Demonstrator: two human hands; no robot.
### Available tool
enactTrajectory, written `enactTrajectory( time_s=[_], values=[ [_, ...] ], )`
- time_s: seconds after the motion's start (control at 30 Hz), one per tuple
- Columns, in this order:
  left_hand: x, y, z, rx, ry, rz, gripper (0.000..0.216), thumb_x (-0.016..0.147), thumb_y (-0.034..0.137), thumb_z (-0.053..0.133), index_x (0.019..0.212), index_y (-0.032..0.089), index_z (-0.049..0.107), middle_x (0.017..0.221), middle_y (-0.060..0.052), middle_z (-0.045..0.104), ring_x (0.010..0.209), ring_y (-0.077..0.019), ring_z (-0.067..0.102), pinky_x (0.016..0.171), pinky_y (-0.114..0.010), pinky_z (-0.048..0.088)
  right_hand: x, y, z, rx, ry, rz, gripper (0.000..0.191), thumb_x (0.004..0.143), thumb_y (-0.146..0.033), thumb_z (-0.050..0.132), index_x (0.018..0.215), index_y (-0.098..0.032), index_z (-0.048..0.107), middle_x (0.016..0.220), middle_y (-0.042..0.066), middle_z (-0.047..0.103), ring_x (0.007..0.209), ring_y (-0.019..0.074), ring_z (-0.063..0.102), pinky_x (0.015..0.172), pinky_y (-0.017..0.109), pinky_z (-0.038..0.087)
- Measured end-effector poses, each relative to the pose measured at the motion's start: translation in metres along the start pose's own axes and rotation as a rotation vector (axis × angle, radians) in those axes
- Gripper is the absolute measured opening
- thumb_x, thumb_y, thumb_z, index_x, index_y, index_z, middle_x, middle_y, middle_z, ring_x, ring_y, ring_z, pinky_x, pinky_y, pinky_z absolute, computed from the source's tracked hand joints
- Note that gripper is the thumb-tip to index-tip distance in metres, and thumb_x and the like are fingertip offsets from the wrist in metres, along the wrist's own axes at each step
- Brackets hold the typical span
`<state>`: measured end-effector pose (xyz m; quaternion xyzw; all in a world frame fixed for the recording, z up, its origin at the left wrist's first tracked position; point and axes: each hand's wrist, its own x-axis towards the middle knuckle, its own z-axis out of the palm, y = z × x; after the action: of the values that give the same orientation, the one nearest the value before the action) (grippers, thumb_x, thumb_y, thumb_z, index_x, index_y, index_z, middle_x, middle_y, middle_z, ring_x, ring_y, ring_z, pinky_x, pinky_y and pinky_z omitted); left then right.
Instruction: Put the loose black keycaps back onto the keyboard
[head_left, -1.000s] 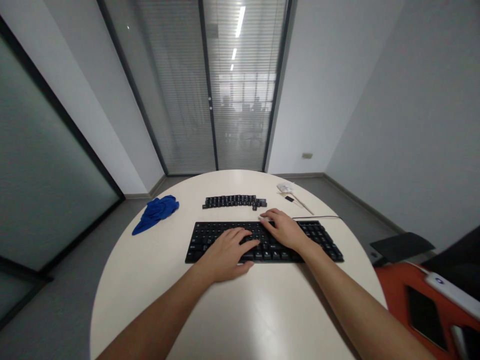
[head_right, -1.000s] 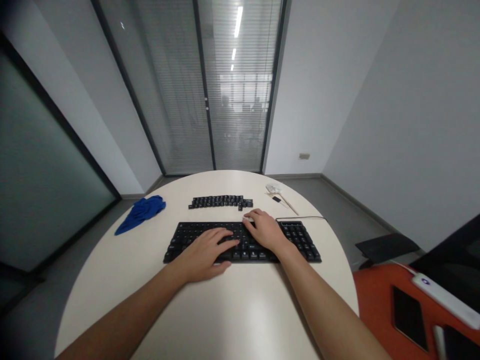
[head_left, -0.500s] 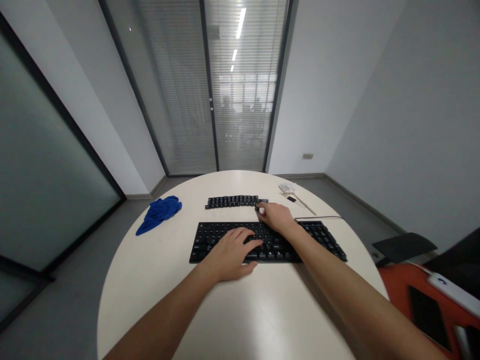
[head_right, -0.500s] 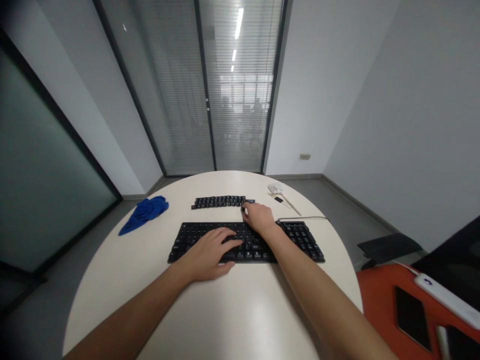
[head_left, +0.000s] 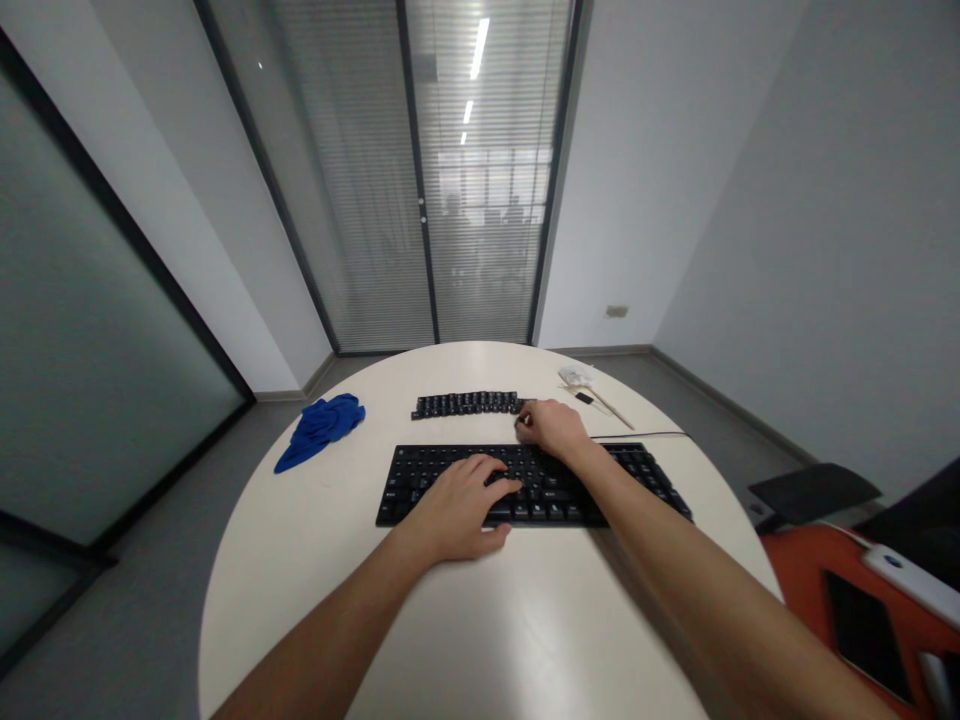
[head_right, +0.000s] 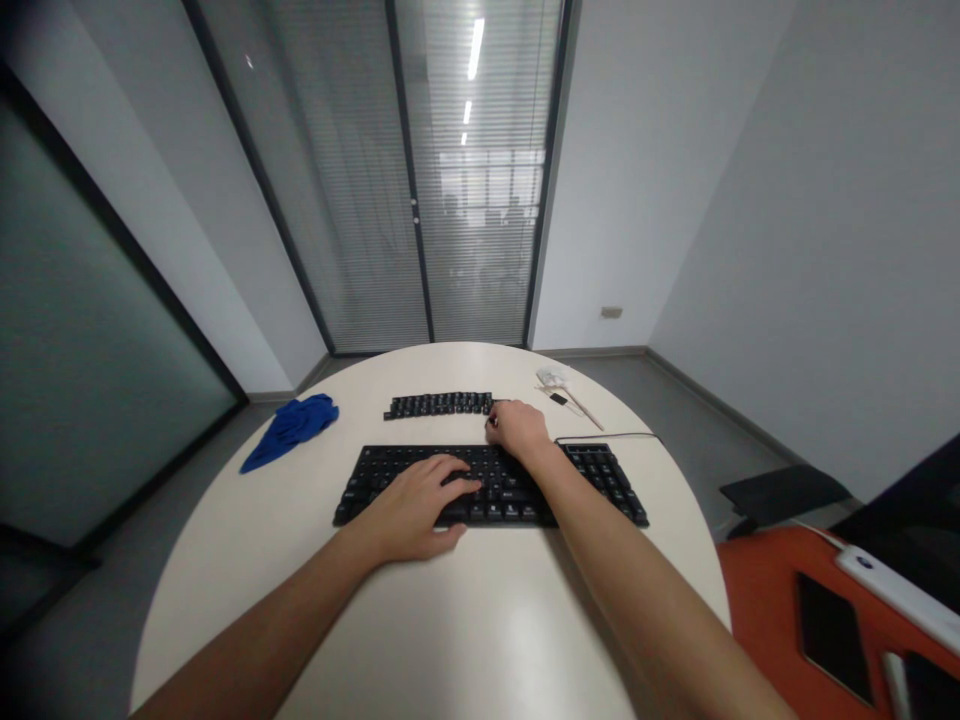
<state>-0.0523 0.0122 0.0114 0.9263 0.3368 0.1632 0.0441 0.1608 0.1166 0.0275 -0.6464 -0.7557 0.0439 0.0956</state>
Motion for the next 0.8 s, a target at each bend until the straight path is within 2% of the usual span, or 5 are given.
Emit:
enactTrajectory(
  time_s=[0.13, 0.23, 0.33, 0.5, 0.8],
  values=[
    [-0.002, -0.003, -0.004, 0.005, 0.001, -0.025, 0.051, 0.08, 0.032, 0.07, 0.129, 0.023, 0.06, 0.133, -0.01, 0.057, 0.125, -0.0304, 0.051, 0.109, -0.048, 0.043, -0.014, 0.017, -0.012, 0.196, -0.066, -0.119, 0.024, 0.087, -0.036, 0.064, 0.102, -0.022, 0.077, 0.093, 0.004, 0.078, 0.084, 0.0186, 0.072, 0.075, 0.024, 0.051],
    [-0.002, -0.005, -0.003, 0.001, 0.029, -0.034, 0.046, 0.08, 0.036, 0.071, 0.122, 0.021, 0.062, 0.131, -0.011, 0.057, 0.124, -0.0305, 0.052, 0.111, -0.049, 0.04, -0.03, 0.028, -0.013, 0.498, -0.104, -0.152, 0.024, 0.084, -0.035, 0.066, 0.095, -0.016, 0.077, 0.085, 0.005, 0.078, 0.077, 0.0194, 0.07, 0.072, 0.027, 0.051],
    [-0.002, -0.005, 0.001, -0.004, 0.05, -0.03, 0.042, 0.081, 0.039, 0.072, 0.117, 0.02, 0.061, 0.131, -0.011, 0.058, 0.125, -0.0305, 0.052, 0.112, -0.049, 0.04, -0.047, 0.032, -0.009, 0.623, -0.167, -0.193, 0.024, 0.082, -0.036, 0.067, 0.091, -0.016, 0.076, 0.085, 0.004, 0.077, 0.078, 0.0202, 0.069, 0.074, 0.029, 0.051],
    [-0.002, -0.003, 0.004, -0.001, 0.051, -0.039, 0.042, 0.082, 0.036, 0.072, 0.118, 0.019, 0.06, 0.132, -0.011, 0.059, 0.125, -0.0298, 0.052, 0.111, -0.047, 0.041, -0.065, 0.028, -0.006, 0.571, -0.151, -0.294, 0.021, 0.081, -0.038, 0.069, 0.089, -0.021, 0.079, 0.091, 0.003, 0.079, 0.086, 0.0229, 0.069, 0.082, 0.032, 0.05],
    [-0.004, -0.005, 0.004, -0.007, 0.044, -0.03, 0.044, 0.084, 0.037, 0.071, 0.122, 0.019, 0.059, 0.134, -0.012, 0.058, 0.127, -0.0297, 0.051, 0.111, -0.047, 0.041, -0.068, 0.024, -0.004, 0.48, -0.08, -0.422, 0.014, 0.083, -0.033, 0.069, 0.088, -0.023, 0.077, 0.095, 0.003, 0.077, 0.097, 0.0239, 0.068, 0.091, 0.035, 0.047]
  ],
)
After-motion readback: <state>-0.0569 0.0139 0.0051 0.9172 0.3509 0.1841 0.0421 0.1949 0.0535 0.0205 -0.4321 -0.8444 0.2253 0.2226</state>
